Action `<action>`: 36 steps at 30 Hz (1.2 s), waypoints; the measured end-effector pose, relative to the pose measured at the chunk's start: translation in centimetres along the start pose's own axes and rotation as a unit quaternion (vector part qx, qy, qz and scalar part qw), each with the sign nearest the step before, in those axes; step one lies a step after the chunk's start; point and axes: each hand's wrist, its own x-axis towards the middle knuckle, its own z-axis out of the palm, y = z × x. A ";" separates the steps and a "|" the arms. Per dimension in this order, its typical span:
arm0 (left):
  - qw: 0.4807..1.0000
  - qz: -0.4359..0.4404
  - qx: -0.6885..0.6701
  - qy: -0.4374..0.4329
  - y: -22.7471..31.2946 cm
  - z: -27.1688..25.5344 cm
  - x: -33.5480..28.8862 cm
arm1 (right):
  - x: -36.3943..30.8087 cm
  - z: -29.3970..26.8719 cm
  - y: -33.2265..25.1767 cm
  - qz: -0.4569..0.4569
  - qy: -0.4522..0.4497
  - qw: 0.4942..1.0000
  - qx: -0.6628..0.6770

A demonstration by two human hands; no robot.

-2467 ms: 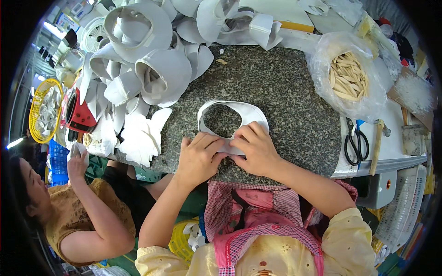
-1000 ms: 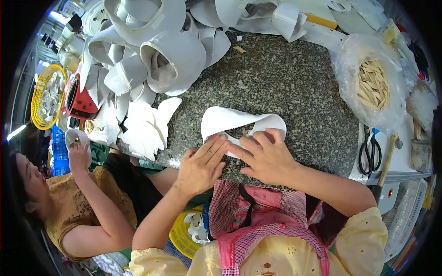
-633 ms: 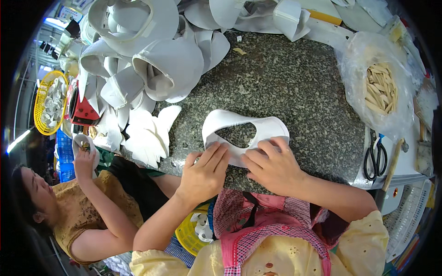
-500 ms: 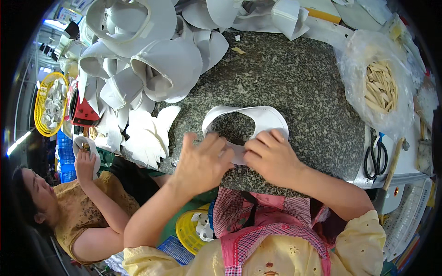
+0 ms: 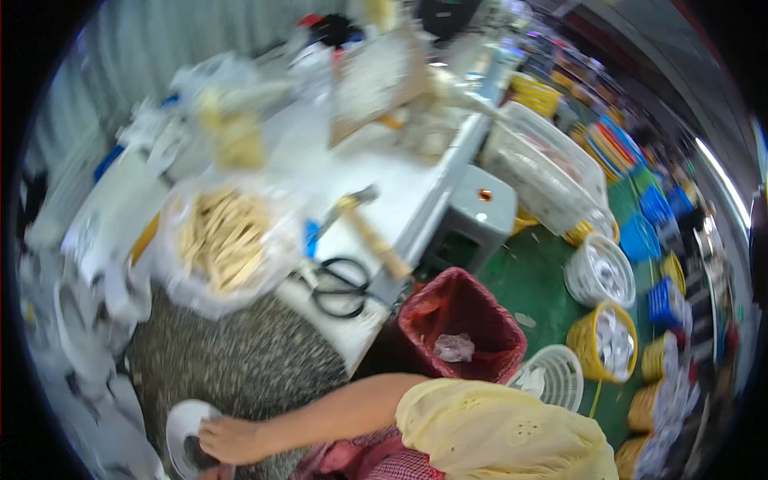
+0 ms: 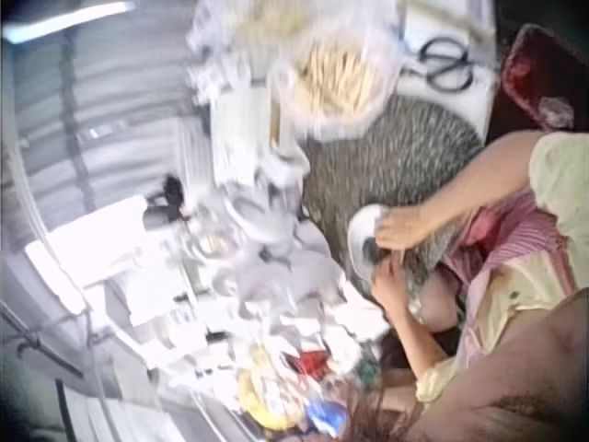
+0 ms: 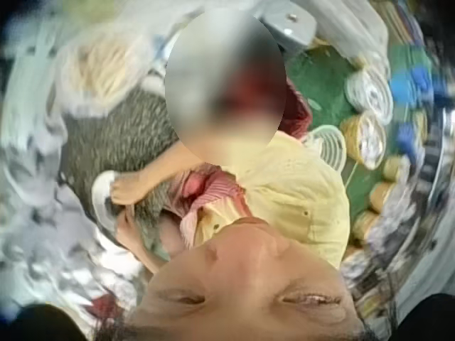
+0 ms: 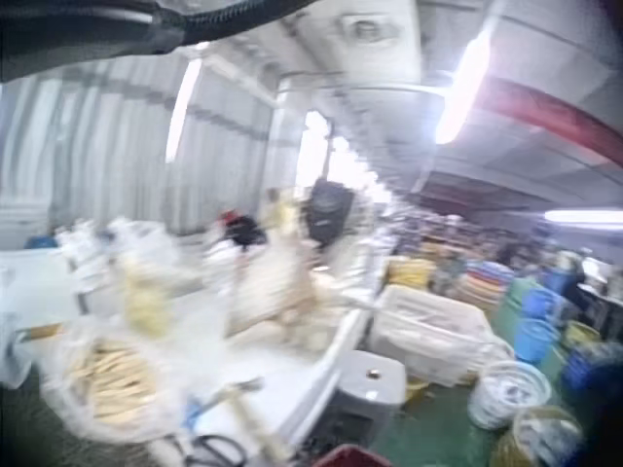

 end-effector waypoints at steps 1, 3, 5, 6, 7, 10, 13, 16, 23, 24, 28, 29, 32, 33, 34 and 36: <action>0.998 -0.045 0.022 -0.039 2.2 -0.3 0.4 | -0.6 -1.1 0.5 0.032 -0.034 0.998 -0.036; 0.998 0.061 0.013 0.026 4.6 0.1 1.2 | -2.0 -4.2 1.2 0.058 -0.101 0.991 -0.066; 0.971 0.197 -0.006 0.136 6.3 0.8 1.5 | -3.3 -5.4 1.8 0.051 -0.053 0.991 -0.113; 0.969 0.205 -0.005 0.138 6.9 0.9 1.6 | -3.7 -5.6 1.8 0.039 -0.012 0.989 -0.142; 0.969 0.190 0.012 0.160 7.5 1.1 1.7 | -4.1 -5.7 1.6 0.034 0.056 0.990 -0.125; 0.964 0.169 0.006 0.203 7.7 2.0 2.4 | -5.6 -6.1 0.1 -0.031 0.063 0.993 -0.093; 0.963 0.160 -0.007 0.218 5.8 1.6 1.3 | -5.3 -4.3 -2.9 -0.005 0.055 0.998 -0.043; 0.966 0.157 0.013 0.206 6.7 2.2 2.4 | -6.5 -5.0 -2.4 0.038 -0.002 0.998 -0.042; 0.958 0.156 0.132 0.201 6.4 2.7 2.5 | -6.5 -4.0 -2.2 0.058 -0.112 0.992 -0.021; 0.960 0.166 0.136 0.181 6.4 2.6 2.5 | -6.4 -4.5 -2.0 0.061 -0.108 0.992 -0.019; 0.961 0.207 0.077 0.169 4.9 2.7 1.5 | -6.8 -6.3 -2.3 0.080 -0.063 0.994 -0.034; 0.962 0.206 0.079 0.163 4.4 3.2 1.4 | -6.8 -6.8 -2.2 0.105 -0.142 0.984 0.000; 0.982 0.118 0.044 0.143 4.2 4.1 1.0 | -6.7 -6.3 -2.1 0.077 -0.089 0.993 -0.034; 0.972 0.064 0.016 0.225 4.3 4.8 1.2 | -5.9 -6.7 -2.3 0.079 -0.153 0.985 -0.008; 0.952 0.004 -0.003 0.305 3.9 5.6 1.1 | -5.1 -6.5 -2.8 0.087 -0.165 0.982 0.007; 0.945 -0.002 0.063 0.322 1.2 7.2 1.3 | -3.7 -8.0 -2.8 0.100 -0.239 0.962 0.091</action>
